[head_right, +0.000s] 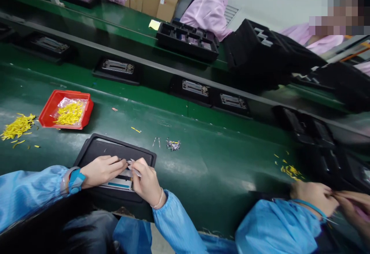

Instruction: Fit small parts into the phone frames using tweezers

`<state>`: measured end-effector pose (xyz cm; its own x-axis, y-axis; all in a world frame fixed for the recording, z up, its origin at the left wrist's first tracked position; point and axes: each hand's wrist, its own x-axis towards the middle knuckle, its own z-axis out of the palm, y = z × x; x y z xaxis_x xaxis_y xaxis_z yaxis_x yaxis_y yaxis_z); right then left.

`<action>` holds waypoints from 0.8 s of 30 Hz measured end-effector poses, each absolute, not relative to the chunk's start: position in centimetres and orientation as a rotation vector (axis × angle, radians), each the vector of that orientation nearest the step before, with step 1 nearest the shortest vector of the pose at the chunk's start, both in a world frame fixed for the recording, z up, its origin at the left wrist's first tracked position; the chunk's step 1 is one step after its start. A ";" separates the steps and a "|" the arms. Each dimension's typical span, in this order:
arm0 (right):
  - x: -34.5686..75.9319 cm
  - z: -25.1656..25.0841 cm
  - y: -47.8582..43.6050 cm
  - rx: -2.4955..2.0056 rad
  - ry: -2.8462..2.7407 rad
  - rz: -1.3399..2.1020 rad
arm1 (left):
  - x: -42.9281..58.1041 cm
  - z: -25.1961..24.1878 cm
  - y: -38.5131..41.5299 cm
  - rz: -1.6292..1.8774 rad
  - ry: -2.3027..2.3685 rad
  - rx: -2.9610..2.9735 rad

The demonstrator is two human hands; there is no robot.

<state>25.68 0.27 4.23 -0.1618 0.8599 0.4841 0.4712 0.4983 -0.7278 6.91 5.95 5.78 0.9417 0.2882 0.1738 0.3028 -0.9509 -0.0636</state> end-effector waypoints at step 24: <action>25.6 3.7 0.4 -1.235 -1.049 0.677 | 6.9 5.6 5.3 -0.440 -1.021 -3.235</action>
<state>25.59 0.43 3.73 0.4012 0.8765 0.2661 0.1188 0.2383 -0.9639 6.94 5.29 5.62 0.7928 0.5891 0.1564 0.5182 -0.7865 0.3360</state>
